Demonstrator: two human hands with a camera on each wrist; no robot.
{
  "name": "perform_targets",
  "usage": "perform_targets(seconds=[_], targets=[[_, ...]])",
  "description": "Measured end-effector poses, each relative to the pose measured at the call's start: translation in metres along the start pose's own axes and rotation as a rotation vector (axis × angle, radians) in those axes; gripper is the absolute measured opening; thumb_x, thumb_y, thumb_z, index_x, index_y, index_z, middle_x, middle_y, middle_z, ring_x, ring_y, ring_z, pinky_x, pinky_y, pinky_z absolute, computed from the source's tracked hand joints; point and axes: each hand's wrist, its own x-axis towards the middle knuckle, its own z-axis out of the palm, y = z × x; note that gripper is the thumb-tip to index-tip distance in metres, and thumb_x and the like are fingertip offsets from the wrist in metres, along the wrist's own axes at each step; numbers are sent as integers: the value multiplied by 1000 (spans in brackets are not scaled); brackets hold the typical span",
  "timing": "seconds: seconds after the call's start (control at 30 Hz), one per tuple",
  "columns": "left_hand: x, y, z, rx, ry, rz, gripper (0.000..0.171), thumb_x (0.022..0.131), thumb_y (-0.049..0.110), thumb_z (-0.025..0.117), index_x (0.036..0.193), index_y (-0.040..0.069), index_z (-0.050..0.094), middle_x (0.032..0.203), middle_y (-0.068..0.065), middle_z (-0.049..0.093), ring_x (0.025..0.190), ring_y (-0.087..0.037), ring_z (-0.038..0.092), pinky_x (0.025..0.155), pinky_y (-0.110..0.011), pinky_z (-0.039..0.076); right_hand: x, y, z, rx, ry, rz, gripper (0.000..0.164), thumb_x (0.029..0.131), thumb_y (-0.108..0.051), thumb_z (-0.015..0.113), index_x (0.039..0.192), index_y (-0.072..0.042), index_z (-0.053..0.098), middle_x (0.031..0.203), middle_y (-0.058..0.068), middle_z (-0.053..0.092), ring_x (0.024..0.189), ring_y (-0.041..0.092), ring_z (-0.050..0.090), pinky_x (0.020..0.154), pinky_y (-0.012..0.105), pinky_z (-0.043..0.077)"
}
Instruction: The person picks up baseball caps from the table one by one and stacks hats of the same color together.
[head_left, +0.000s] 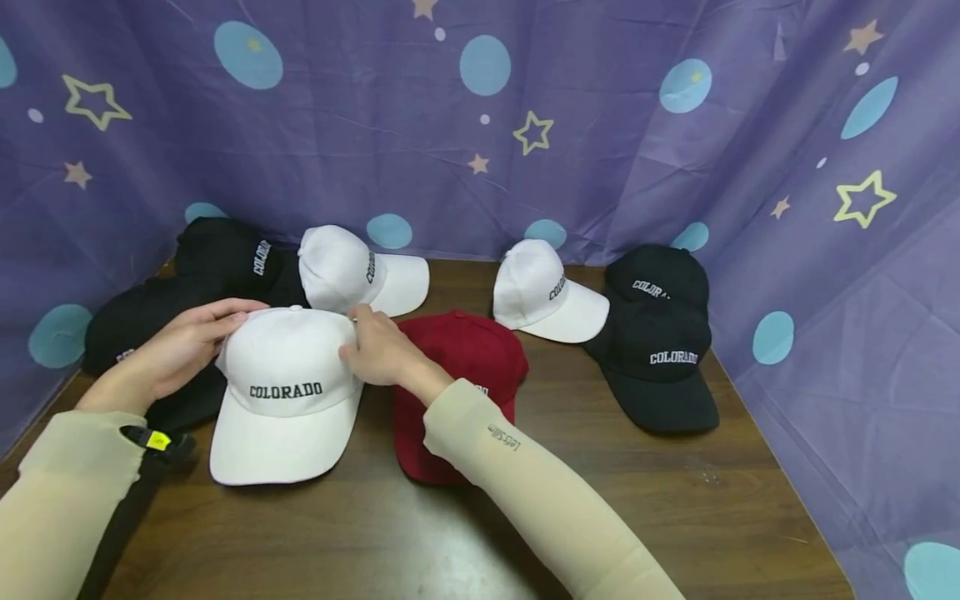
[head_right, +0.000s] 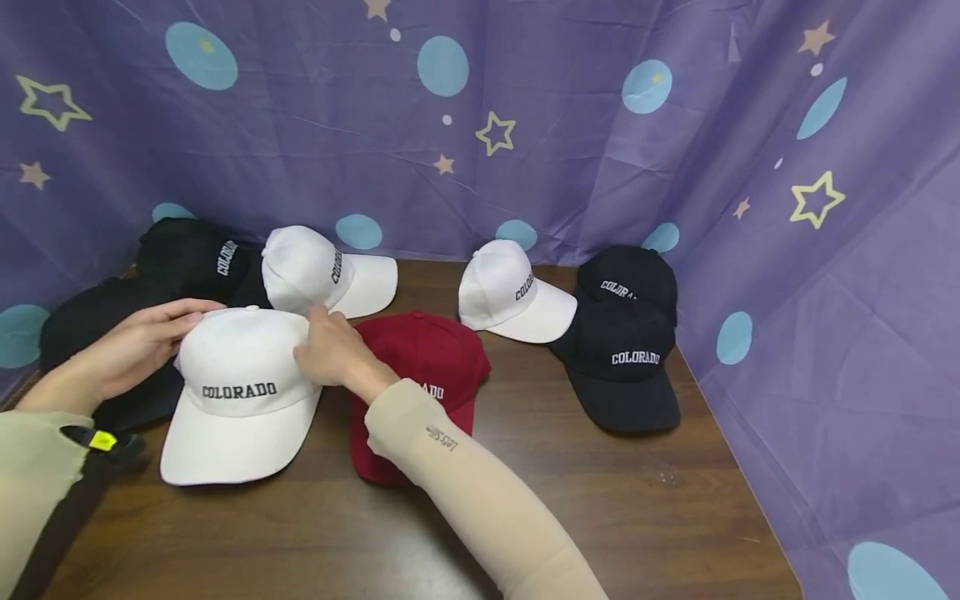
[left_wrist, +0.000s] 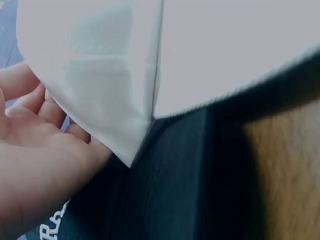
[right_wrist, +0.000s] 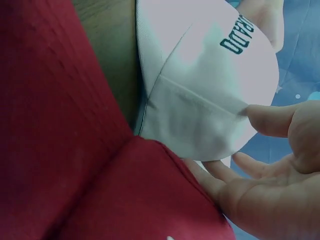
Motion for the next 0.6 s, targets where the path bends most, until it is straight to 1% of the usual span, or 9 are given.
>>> perform_targets(seconds=[0.1,0.23,0.37,0.47,0.6], targets=[[3,0,2,16,18,-7,39,116,27,43,152,13,51,134,21,63,121,2,56,92,-16,41,1,0,1,-4,-9,2,57,106,-21,60,157,-3,42,148,13,54,134,18,52,111,24,45],[6,0,5,50,50,-22,42,117,33,40,154,14,47,134,23,58,121,2,53,91,-17,39,1,-1,2,-2,-25,-10,64,104,-24,63,160,-3,40,153,13,50,138,17,48,111,22,43],[7,1,8,90,75,-51,45,116,39,39,155,17,44,134,23,54,121,2,49,91,-18,38,2,-3,1,-15,-46,-45,65,103,-27,65,159,-3,41,150,11,52,139,17,45,110,21,43],[8,1,9,94,71,-59,46,116,41,39,155,18,43,135,22,54,122,2,49,92,-19,37,1,-4,1,-32,-58,-50,65,104,-28,65,159,-3,41,148,10,53,138,17,45,109,22,44],[11,0,11,52,60,-37,45,116,40,40,154,17,44,136,21,54,122,3,50,92,-16,39,-2,-6,1,-53,-65,-36,67,104,-31,64,160,-4,39,148,11,51,136,17,45,108,22,44]])
